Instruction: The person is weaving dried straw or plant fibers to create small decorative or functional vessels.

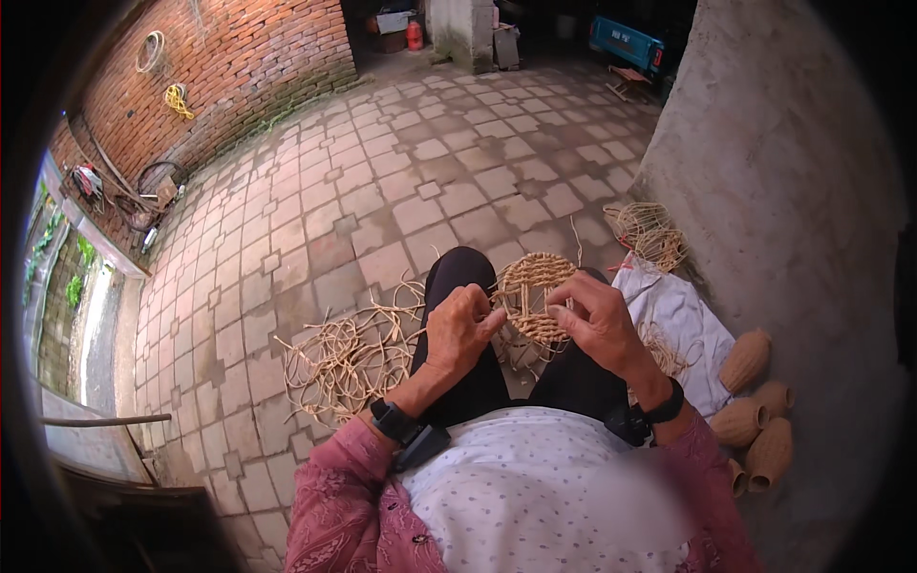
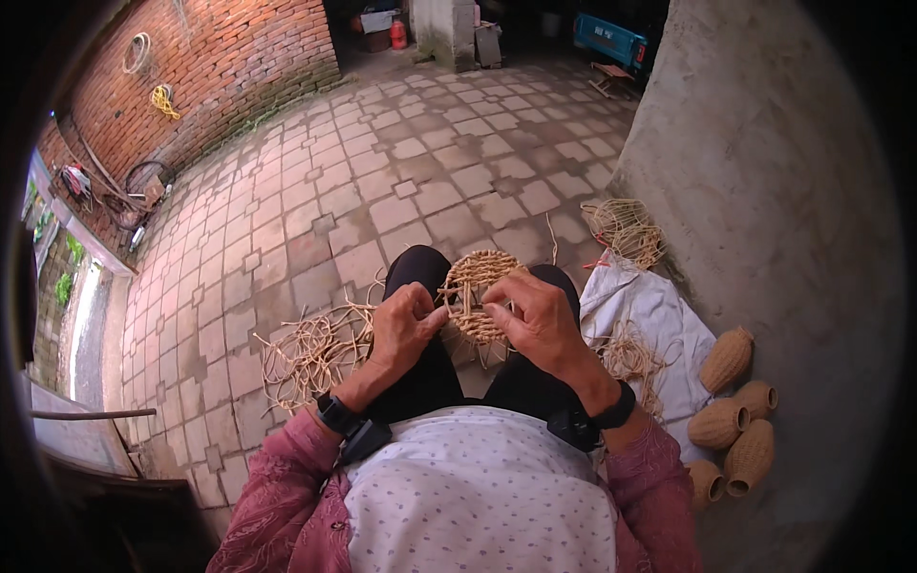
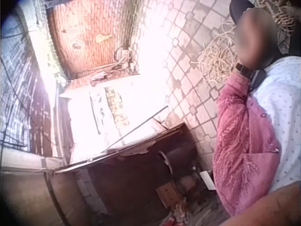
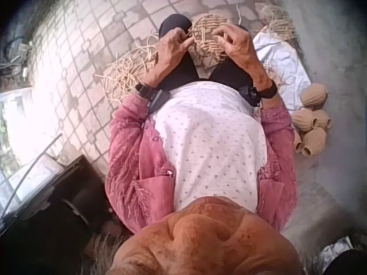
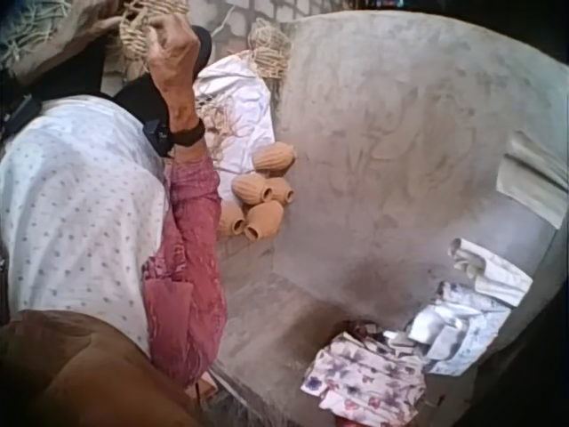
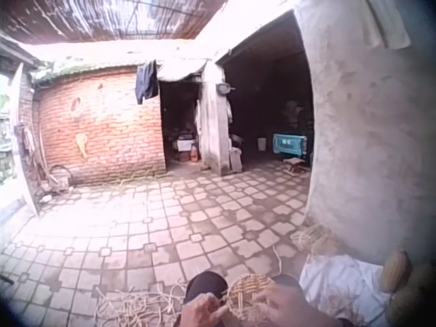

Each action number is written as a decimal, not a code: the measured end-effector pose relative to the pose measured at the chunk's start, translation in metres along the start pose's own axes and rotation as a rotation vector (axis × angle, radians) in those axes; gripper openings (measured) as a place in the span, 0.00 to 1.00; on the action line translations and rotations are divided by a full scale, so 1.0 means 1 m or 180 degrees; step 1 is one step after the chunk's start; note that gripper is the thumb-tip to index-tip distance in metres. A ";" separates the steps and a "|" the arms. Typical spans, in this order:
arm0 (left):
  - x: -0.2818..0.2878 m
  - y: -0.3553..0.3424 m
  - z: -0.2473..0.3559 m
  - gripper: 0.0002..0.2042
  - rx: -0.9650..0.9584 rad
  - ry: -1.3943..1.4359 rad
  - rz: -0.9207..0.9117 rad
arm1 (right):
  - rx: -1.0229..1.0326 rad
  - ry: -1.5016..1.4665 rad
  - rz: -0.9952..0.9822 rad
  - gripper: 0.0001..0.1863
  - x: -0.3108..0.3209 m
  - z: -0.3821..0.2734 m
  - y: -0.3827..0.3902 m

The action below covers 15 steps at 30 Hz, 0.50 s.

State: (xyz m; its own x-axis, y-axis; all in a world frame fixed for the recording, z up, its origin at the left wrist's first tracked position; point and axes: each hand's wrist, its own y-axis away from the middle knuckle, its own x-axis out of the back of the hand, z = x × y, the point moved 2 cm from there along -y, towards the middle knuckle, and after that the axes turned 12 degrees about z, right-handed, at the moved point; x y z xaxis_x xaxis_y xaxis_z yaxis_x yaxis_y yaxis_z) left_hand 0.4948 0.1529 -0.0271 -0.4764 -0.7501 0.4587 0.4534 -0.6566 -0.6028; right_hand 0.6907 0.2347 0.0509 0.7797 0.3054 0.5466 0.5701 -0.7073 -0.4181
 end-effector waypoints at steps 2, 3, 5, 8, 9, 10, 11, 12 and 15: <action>-0.004 0.005 0.002 0.11 0.0215 0.0158 -0.0131 | 0.0520 -0.0120 -0.0022 0.08 -0.013 0.006 -0.011; -0.006 0.009 0.001 0.11 0.0466 0.0298 -0.0241 | 0.1049 -0.0249 -0.0086 0.07 -0.021 0.005 -0.016; -0.008 0.015 0.001 0.12 0.0513 0.0562 -0.0259 | 0.0831 -0.0274 -0.0136 0.07 -0.027 0.004 -0.022; -0.007 0.021 0.002 0.11 0.0663 0.0958 -0.0273 | 0.0594 -0.0390 -0.0088 0.08 -0.027 0.005 -0.026; -0.007 0.022 0.003 0.10 0.1257 0.1436 -0.0544 | 0.0370 -0.0389 0.0033 0.08 -0.026 0.010 -0.023; -0.006 0.024 0.005 0.09 0.1854 0.1912 -0.0818 | 0.0145 -0.0387 0.0154 0.08 -0.025 0.014 -0.021; -0.002 0.023 0.010 0.09 0.1855 0.1913 -0.0821 | 0.0142 -0.0385 0.0156 0.08 -0.024 0.016 -0.018; 0.002 0.024 0.015 0.09 0.2738 0.2588 -0.1000 | 0.0094 -0.0360 0.0168 0.08 -0.023 0.017 -0.015; 0.000 0.029 0.020 0.11 0.3792 0.3674 -0.1277 | -0.0108 -0.0450 0.0147 0.07 -0.024 0.023 -0.012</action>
State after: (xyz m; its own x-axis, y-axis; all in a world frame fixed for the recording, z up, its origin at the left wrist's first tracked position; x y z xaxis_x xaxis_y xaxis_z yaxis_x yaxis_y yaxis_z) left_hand 0.5231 0.1324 -0.0322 -0.7068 -0.4447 -0.5501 0.1928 -0.8694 0.4550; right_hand 0.6711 0.2501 0.0264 0.8349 0.3573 0.4187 0.5257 -0.7429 -0.4143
